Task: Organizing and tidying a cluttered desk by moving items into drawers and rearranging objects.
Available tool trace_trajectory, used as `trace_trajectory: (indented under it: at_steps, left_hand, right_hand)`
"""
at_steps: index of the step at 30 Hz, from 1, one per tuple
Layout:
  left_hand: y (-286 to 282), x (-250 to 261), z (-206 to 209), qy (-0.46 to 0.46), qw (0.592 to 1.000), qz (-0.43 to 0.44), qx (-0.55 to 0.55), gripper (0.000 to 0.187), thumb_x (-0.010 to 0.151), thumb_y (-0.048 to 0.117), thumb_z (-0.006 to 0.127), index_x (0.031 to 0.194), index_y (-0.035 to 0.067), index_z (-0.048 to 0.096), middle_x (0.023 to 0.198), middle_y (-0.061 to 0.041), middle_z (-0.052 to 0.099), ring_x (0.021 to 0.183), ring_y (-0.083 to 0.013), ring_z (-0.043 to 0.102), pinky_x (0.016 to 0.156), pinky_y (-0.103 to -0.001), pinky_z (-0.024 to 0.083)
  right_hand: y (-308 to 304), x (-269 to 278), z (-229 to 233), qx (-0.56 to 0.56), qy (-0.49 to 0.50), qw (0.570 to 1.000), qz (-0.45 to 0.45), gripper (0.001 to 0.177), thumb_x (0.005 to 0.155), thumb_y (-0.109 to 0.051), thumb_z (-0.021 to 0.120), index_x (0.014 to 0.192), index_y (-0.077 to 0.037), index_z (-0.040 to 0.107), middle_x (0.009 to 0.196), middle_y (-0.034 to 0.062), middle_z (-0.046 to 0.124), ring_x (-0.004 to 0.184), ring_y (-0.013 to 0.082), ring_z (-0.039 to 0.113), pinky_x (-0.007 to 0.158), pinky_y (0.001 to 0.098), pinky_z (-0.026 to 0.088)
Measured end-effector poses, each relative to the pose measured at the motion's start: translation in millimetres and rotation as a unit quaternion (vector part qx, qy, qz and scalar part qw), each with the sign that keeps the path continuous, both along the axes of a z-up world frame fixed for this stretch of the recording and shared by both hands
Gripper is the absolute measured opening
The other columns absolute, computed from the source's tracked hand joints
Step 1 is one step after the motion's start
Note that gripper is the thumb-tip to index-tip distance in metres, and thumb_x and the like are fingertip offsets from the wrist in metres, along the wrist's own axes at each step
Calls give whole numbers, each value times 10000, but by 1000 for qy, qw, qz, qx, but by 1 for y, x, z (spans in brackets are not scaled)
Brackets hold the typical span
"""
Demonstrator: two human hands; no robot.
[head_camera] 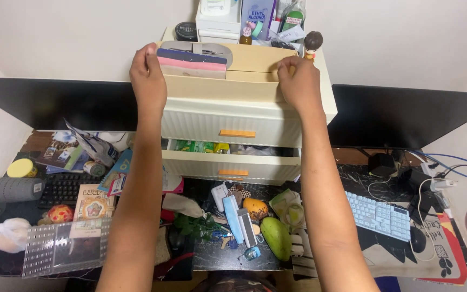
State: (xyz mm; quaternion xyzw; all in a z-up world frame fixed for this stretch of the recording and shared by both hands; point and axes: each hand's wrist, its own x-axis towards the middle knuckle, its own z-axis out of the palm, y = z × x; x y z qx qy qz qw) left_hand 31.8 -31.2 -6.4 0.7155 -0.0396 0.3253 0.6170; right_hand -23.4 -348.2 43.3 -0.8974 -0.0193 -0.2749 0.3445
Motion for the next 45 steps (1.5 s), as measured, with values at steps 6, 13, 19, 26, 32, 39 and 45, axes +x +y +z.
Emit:
trace_trajectory:
  at_steps: [6, 13, 19, 26, 32, 39, 45]
  left_hand:
    - [-17, -36, -30, -46, 991, 72, 106, 544, 1145, 253, 582, 1563, -24, 371, 1588, -261, 414, 1491, -385, 441, 1234, -450, 383]
    - [-57, -96, -40, -85, 991, 75, 67, 739, 1128, 134, 615, 1666, -6, 128, 1720, -287, 111, 1622, -441, 217, 1316, -485, 287]
    - [-100, -146, -50, -35, 994, 81, 69, 673, 1102, 91, 594, 1642, 0, 203, 1707, -285, 121, 1607, -448, 189, 1297, -519, 252]
    - [-184, -194, -71, -60, 994, 33, 86, 556, 1063, 54, 581, 1571, -2, 363, 1668, -262, 246, 1579, -422, 286, 1286, -506, 284]
    - [-251, -222, -119, -30, 990, -53, 123, 387, 1026, 50, 587, 1404, -3, 525, 1502, -233, 468, 1421, -409, 477, 1190, -473, 387]
    - [-317, -240, -188, 53, 979, -161, 115, 195, 973, 59, 620, 1151, -10, 664, 1248, -193, 669, 1201, -361, 645, 1045, -399, 492]
    - [-352, -254, -278, 94, 950, -227, 191, 240, 883, 48, 654, 1116, -6, 671, 1243, -204, 651, 1182, -402, 630, 1038, -418, 481]
  right_hand:
    - [-4, -6, -19, -31, -134, 990, 26, 142, 962, -100, 680, 985, 23, 747, 1213, 260, 714, 1169, 423, 661, 1027, 456, 495]
    - [-8, -38, -27, -16, -140, 989, 37, 162, 995, -110, 675, 1080, 14, 736, 1360, 268, 645, 1340, 432, 569, 1122, 480, 439]
    - [-24, -85, -26, 44, -124, 988, 75, 216, 1002, -110, 667, 1174, 1, 735, 1421, 240, 628, 1380, 385, 556, 1126, 452, 448]
    - [-71, -130, -49, 162, -62, 978, 119, 212, 1028, -88, 634, 1199, -6, 728, 1223, 132, 742, 1055, 161, 703, 908, 280, 559]
    - [-130, -161, -106, 212, 42, 970, 109, 205, 1020, -88, 622, 1165, 1, 737, 1015, 69, 779, 913, 84, 706, 820, 225, 574]
    - [-197, -194, -193, 246, 154, 952, 97, 232, 997, -94, 600, 1152, 22, 728, 985, 81, 770, 860, 97, 693, 758, 254, 557]
    - [-233, -213, -282, 263, 251, 927, 88, 253, 988, -140, 609, 1148, 26, 712, 1004, 77, 780, 863, 112, 737, 755, 261, 578]
